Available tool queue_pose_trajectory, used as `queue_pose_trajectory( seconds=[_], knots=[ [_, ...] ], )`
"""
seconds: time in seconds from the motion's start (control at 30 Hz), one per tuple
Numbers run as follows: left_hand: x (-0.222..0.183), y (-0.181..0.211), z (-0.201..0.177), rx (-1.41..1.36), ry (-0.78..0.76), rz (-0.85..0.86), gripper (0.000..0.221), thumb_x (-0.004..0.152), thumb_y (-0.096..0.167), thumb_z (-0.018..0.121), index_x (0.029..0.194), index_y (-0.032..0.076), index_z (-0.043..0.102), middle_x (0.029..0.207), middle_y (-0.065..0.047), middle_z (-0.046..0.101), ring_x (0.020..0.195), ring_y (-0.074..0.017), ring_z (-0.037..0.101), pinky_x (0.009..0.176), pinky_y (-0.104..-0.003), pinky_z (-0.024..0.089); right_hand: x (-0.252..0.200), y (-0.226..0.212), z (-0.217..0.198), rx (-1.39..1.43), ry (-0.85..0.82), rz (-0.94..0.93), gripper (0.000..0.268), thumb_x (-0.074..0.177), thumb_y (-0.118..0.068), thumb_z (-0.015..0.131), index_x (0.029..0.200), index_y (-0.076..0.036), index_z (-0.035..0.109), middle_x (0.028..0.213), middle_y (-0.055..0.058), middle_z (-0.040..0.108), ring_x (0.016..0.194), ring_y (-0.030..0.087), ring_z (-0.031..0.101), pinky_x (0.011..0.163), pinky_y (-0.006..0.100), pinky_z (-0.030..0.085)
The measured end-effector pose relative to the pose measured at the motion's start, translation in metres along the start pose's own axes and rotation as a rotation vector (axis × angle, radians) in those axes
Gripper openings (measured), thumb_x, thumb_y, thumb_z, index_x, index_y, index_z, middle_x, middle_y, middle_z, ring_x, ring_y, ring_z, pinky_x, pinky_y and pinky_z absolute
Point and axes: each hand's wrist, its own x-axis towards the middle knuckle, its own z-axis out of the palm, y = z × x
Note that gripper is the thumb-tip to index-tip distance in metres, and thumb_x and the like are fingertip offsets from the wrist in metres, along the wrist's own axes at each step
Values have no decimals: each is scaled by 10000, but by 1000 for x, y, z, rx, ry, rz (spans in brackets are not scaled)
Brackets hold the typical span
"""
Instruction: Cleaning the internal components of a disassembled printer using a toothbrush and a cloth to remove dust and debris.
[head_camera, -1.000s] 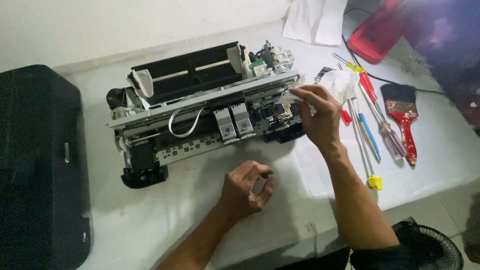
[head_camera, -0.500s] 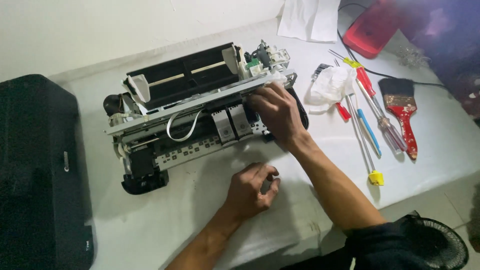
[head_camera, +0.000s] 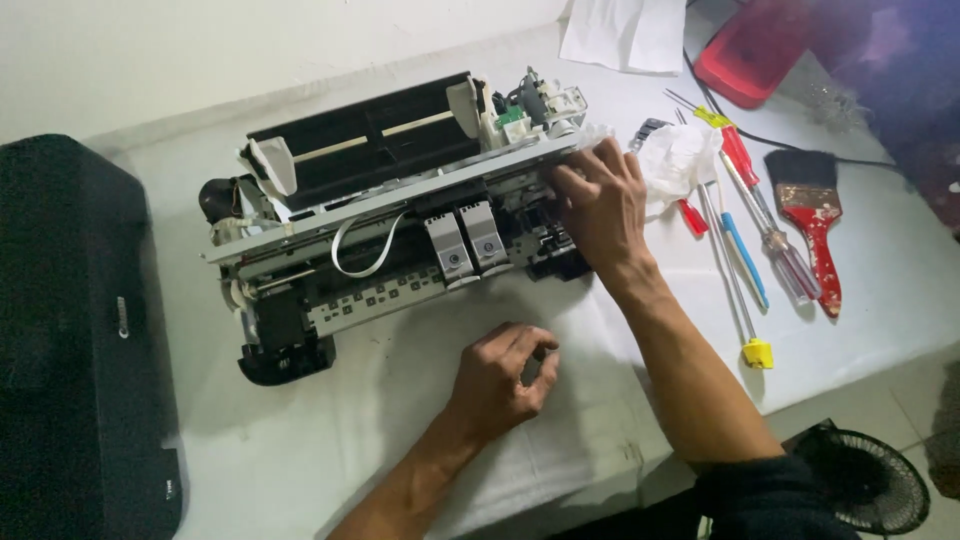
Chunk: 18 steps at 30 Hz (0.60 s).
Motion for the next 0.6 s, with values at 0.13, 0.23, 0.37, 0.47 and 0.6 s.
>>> queue_pose_trajectory(
  seconds=[0.13, 0.23, 0.37, 0.47, 0.6],
  knots=[
    [-4, -5, 3, 11, -19, 11, 76, 898, 157, 721, 956, 111, 703, 715, -52, 671, 722, -258, 740, 604, -358, 624, -6, 9, 3, -23, 4, 18, 149, 825, -85, 825, 830, -164, 699, 849, 32, 666, 835, 253, 622, 681, 366, 481],
    [-4, -5, 3, 62, -18, 15, 84, 918, 175, 708, 962, 105, 695, 710, -41, 654, 708, -220, 730, 616, -321, 619, -18, 28, 6, 84, 6, 71, 117, 896, -51, 784, 915, -148, 721, 844, 42, 663, 770, 255, 641, 658, 369, 532],
    [-1, -5, 0, 19, -31, 0, 89, 878, 114, 729, 964, 94, 716, 707, -54, 672, 701, -262, 733, 589, -359, 629, -16, 53, -23, 220, 193, 258, 163, 942, -75, 817, 1079, -130, 748, 890, 38, 698, 785, 253, 686, 711, 374, 567],
    [2, 2, -1, -26, -29, -25, 138, 821, 61, 717, 955, 84, 695, 753, -51, 669, 686, -227, 681, 599, -345, 576, -13, 74, -55, 196, 263, 389, 182, 956, -26, 795, 1129, -34, 740, 938, 109, 710, 789, 247, 680, 718, 364, 577],
    [2, 2, 4, -31, -13, -118, 164, 807, 46, 720, 967, 81, 703, 742, -4, 668, 519, -116, 526, 468, -262, 451, -23, 116, -75, 539, 404, 724, 143, 1017, 15, 691, 1158, 19, 714, 1016, 125, 727, 889, 173, 665, 804, 278, 569]
  ],
)
